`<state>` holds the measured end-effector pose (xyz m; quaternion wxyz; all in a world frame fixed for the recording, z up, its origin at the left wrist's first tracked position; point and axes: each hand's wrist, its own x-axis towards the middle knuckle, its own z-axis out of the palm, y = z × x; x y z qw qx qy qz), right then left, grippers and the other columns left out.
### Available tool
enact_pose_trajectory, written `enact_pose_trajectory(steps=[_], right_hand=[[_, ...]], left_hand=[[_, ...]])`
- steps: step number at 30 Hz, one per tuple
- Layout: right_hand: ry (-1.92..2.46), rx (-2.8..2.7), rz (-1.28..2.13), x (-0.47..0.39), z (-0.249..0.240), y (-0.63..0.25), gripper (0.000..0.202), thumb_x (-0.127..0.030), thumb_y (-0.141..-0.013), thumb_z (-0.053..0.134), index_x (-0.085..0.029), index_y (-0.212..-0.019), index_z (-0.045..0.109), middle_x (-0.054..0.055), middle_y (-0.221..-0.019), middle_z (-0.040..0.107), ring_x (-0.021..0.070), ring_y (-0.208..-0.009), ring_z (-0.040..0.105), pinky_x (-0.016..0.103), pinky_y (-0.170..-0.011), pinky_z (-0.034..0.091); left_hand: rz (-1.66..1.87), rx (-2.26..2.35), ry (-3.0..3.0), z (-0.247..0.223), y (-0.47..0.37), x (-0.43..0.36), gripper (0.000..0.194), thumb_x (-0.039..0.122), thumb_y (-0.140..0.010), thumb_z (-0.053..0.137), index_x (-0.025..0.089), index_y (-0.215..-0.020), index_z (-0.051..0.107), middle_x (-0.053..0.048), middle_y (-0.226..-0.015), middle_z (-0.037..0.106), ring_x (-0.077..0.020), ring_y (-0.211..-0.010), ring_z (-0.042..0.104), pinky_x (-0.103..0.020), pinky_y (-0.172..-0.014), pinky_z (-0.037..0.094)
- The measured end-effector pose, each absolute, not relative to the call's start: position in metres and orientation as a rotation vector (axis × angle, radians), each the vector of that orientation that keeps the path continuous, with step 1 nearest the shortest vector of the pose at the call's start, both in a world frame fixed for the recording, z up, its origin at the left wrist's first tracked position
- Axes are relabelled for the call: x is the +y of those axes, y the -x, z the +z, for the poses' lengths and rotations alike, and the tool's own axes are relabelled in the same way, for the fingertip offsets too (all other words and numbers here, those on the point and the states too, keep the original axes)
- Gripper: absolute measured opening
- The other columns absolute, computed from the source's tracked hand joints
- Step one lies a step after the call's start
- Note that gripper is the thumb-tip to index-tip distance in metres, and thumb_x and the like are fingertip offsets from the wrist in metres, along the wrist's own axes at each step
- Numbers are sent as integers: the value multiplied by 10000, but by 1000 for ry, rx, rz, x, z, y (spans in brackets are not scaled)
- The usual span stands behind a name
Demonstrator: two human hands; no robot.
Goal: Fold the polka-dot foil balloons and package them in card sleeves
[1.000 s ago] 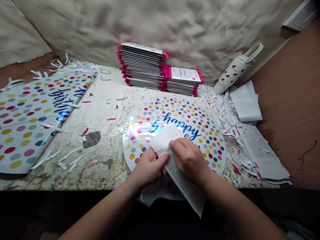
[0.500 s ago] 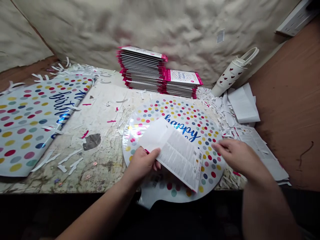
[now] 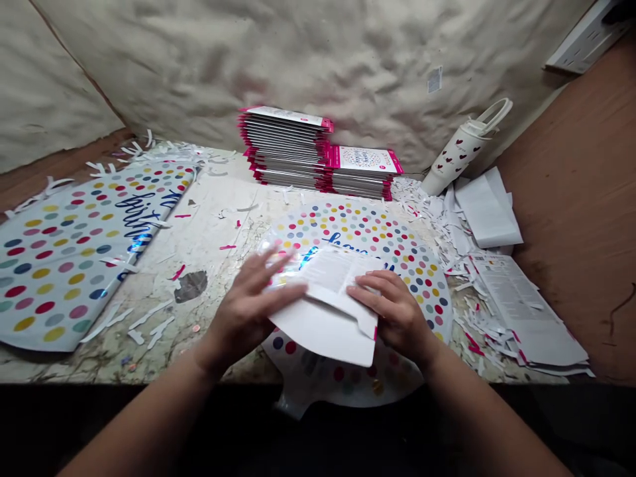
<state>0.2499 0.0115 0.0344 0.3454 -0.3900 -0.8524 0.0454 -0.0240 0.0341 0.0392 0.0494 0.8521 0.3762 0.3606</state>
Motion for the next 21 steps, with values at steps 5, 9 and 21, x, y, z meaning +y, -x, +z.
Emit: enact_pose_trajectory(steps=[5,9,21], right_hand=[[880,-2527,-75,-15,13,-240,375,-104,-831,439,-93,-1189,549,158,-1130,621,261,-1093,545,453,-905,470],[927,-2572,-51,-36,3,-231,312,-86,-841,454,-59,-1121,588,178,-1142,610,272,-1099,540,406,-883,494],[1476,-2610,382,0,32,-221,468,-254,-776,595,-235,-1233,496,110,-1301,488,301,-1184,447,473,-937,407]], left_hand=[[552,819,-2954,11,26,11,357,148,-863,418,137,-1198,542,-149,-1199,589,-283,-1126,528,-441,-913,470],[479,788,-2960,1,17,-11,322,150,-869,409,103,-1142,575,-168,-1196,578,-298,-1154,493,-445,-907,469],[59,1534,-2368,28,-10,32,341,449,-769,586,143,-905,518,-91,-867,582,-251,-791,546,-335,-649,426]])
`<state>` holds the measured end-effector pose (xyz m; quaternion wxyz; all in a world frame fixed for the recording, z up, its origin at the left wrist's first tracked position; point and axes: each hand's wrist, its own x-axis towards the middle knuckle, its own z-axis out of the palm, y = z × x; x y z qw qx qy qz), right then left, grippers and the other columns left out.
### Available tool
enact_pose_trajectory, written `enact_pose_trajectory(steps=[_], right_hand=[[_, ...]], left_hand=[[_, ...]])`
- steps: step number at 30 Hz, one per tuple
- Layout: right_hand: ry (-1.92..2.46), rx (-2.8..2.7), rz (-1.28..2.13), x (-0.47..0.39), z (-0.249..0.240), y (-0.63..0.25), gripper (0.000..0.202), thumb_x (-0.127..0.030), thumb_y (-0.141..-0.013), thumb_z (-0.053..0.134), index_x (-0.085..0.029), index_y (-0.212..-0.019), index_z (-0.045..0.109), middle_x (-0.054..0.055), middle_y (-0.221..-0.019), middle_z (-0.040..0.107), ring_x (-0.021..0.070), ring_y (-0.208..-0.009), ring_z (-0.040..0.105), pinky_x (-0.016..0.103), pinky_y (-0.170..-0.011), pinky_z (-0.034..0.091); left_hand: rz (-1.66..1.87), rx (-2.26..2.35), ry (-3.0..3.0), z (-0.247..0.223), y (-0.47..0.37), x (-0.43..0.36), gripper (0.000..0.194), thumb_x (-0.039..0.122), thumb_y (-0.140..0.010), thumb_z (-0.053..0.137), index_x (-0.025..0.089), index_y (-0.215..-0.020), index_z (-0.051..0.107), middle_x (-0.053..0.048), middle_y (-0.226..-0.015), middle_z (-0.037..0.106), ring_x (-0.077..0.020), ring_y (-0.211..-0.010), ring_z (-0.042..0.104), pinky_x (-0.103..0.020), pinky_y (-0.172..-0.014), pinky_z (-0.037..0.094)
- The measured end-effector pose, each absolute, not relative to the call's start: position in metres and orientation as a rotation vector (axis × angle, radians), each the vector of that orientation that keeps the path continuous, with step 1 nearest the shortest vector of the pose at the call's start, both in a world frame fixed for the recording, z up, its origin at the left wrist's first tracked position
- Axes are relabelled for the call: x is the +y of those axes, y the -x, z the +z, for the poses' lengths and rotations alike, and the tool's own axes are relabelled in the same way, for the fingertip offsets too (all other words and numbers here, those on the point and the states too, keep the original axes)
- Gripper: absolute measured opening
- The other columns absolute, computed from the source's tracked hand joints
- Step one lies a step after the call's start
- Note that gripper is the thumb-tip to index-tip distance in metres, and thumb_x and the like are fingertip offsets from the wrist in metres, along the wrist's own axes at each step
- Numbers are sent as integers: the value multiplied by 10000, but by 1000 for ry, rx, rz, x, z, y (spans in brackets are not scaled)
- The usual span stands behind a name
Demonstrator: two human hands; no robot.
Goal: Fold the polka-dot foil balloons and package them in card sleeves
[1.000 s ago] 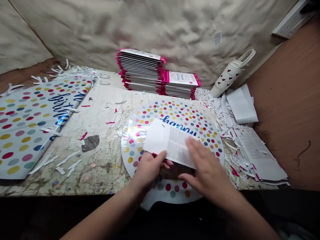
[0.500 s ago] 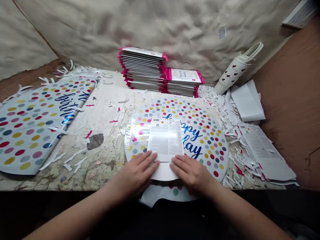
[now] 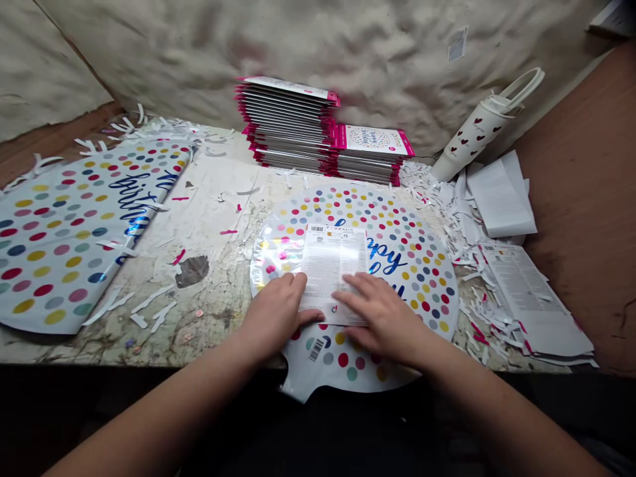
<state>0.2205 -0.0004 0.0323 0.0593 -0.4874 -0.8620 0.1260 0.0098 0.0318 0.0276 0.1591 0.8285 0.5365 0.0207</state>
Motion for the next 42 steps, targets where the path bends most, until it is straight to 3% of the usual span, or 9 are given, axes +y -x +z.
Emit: enact_pose_trajectory(steps=[3,7,12,16,20,28,32,38,42], right_hand=[[1314,-2932,254,-8,32,-213,702,-175,-724,639,-252,-1360,354,148,-1417,358,361,-1219,422,451,-824,490],[1330,-2936,-271,-9,32,-206,485,-84,-803,498,-132,-1285,474,224,-1237,541,324,-934,625,368,-564,528],[1000,-2575,-544,-7,44,-203,310,-57,-850,414,-25,-1088,610,195,-1063,656,249,-832,647,369,-646,523],[941,-2426,-539,-14,41,-196,241,-59,-850,458,-26,-1004,641,174,-962,695,243,-874,650,356,-674,522],[996,-2422,-537,-19,38,-195,229,-66,-846,474,-41,-1002,639,181,-944,697,244,-850,659,353,-658,529],[1026,-2231,297,2,44,-205,362,-222,-870,503,-151,-1224,488,101,-1056,656,169,-895,622,306,-780,519],[841,-2190,302,16,38,-195,241,-132,-864,458,-163,-1065,587,87,-968,657,171,-889,591,318,-785,493],[886,-2404,800,2,80,-225,177,-137,-836,482,-195,-861,647,37,-823,653,135,-779,594,235,-705,481],[1167,-2671,735,-20,102,-254,170,-363,-773,626,-241,-880,677,20,-753,665,152,-675,622,230,-616,495]], left_hand=[[157,1437,-2329,30,1,34,199,320,-819,521,177,-958,526,-63,-907,588,-220,-798,555,-305,-653,416],[401,1408,-2093,42,7,15,231,349,-854,448,171,-795,583,-52,-796,595,-178,-697,545,-273,-616,409],[459,1000,-960,41,-11,-1,382,505,-812,504,140,-775,612,-48,-681,631,-131,-579,575,-205,-512,440],[833,1038,-560,32,-25,6,230,312,-713,706,104,-767,624,-41,-633,637,-95,-550,573,-163,-515,457],[902,937,-186,31,-31,8,114,166,-699,709,142,-773,626,8,-627,632,-85,-524,567,-202,-553,498],[878,1017,-671,33,-20,7,261,369,-733,667,112,-701,635,-44,-651,654,-157,-624,620,-260,-633,508],[834,984,-816,33,-23,3,281,386,-788,605,118,-704,611,-28,-644,625,-140,-636,596,-243,-642,478],[907,1037,-790,32,-37,5,334,454,-772,593,155,-662,494,43,-555,521,-90,-497,499,-195,-481,410],[990,1091,-657,46,-34,25,293,433,-743,621,160,-768,518,20,-654,606,-107,-539,573,-211,-508,458]])
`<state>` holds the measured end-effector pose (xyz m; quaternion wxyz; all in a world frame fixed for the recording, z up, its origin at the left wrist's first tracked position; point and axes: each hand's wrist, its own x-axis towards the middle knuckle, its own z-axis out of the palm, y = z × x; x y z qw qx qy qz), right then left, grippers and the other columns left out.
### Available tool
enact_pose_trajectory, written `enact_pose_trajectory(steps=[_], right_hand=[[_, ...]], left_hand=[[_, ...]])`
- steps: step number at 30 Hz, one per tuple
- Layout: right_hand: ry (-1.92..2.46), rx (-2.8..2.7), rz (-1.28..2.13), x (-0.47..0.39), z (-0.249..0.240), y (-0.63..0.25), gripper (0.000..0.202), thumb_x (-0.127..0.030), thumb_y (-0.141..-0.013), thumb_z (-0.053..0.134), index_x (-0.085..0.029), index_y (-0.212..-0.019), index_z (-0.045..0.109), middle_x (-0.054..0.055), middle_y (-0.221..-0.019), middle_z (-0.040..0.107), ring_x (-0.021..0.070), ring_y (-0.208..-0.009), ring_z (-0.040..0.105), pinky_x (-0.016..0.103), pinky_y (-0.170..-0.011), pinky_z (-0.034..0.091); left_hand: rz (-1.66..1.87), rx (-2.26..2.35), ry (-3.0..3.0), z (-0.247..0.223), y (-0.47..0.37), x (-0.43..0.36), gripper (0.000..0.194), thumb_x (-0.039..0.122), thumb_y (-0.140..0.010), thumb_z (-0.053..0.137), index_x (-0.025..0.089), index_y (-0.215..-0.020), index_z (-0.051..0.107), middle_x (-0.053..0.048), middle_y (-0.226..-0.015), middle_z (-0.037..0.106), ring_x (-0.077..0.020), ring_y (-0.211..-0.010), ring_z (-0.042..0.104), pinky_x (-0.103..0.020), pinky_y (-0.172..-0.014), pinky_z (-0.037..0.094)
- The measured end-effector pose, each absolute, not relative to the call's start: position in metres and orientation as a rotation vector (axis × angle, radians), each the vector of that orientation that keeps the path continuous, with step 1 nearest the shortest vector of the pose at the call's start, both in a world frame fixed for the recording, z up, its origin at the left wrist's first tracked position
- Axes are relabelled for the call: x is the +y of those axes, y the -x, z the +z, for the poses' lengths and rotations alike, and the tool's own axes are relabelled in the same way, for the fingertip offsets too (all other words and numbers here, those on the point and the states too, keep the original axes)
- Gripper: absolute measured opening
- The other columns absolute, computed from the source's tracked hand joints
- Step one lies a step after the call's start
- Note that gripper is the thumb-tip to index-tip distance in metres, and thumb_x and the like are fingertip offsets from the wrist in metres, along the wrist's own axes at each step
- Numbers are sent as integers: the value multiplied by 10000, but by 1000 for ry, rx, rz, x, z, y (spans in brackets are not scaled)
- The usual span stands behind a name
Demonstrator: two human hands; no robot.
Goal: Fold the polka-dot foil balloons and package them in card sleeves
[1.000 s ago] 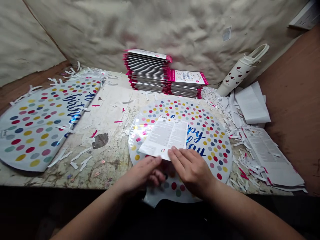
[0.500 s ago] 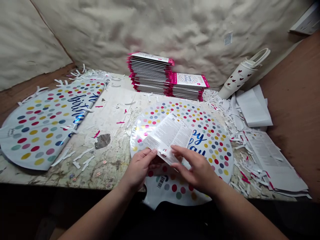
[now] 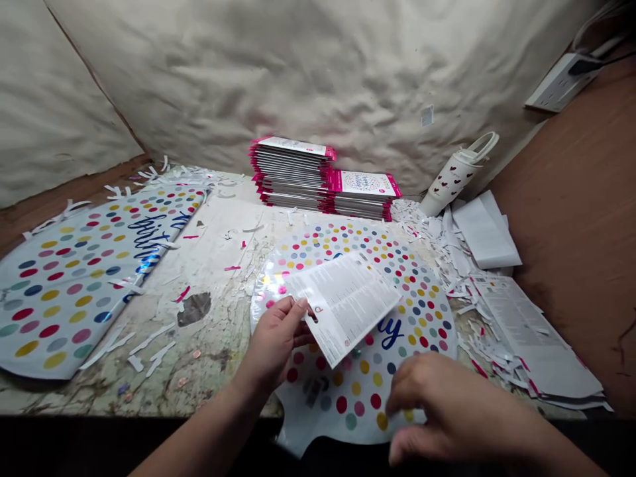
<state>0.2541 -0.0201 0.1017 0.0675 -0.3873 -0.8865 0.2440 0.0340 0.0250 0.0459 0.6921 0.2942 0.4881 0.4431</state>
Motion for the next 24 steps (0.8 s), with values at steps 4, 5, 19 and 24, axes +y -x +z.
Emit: enact_pose_trajectory(steps=[4,5,19,24], right_hand=[[1489,-2388,8,-17,87,-257,492,-351,-775,606,-184,-1233,540,154,-1080,627,267,-802,630,370,-622,522],[1469,-2282,62,-9,82,-257,412,-299,-799,569,-186,-1195,573,150,-1048,642,261,-789,630,374,-620,520],[1506,-1107,823,276,93,-252,318,-317,-881,521,-150,-1152,516,81,-1138,552,193,-956,575,396,-798,497],[1418,-1285,609,279,85,-233,314,-321,-917,449,-134,-1160,515,75,-1146,541,192,-985,567,392,-827,479]], left_hand=[[934,999,-656,63,-39,36,264,364,-775,609,147,-915,554,-32,-770,651,-122,-610,609,-245,-581,498],[923,963,-674,66,-40,37,256,364,-787,599,145,-912,558,-39,-775,649,-128,-627,613,-250,-591,501],[816,591,-2457,3,-13,13,172,279,-855,510,248,-1005,588,-37,-996,676,-175,-904,610,-245,-807,473],[900,506,-2894,-27,-34,-11,152,232,-867,515,265,-993,594,-7,-1028,680,-220,-966,590,-364,-906,411]])
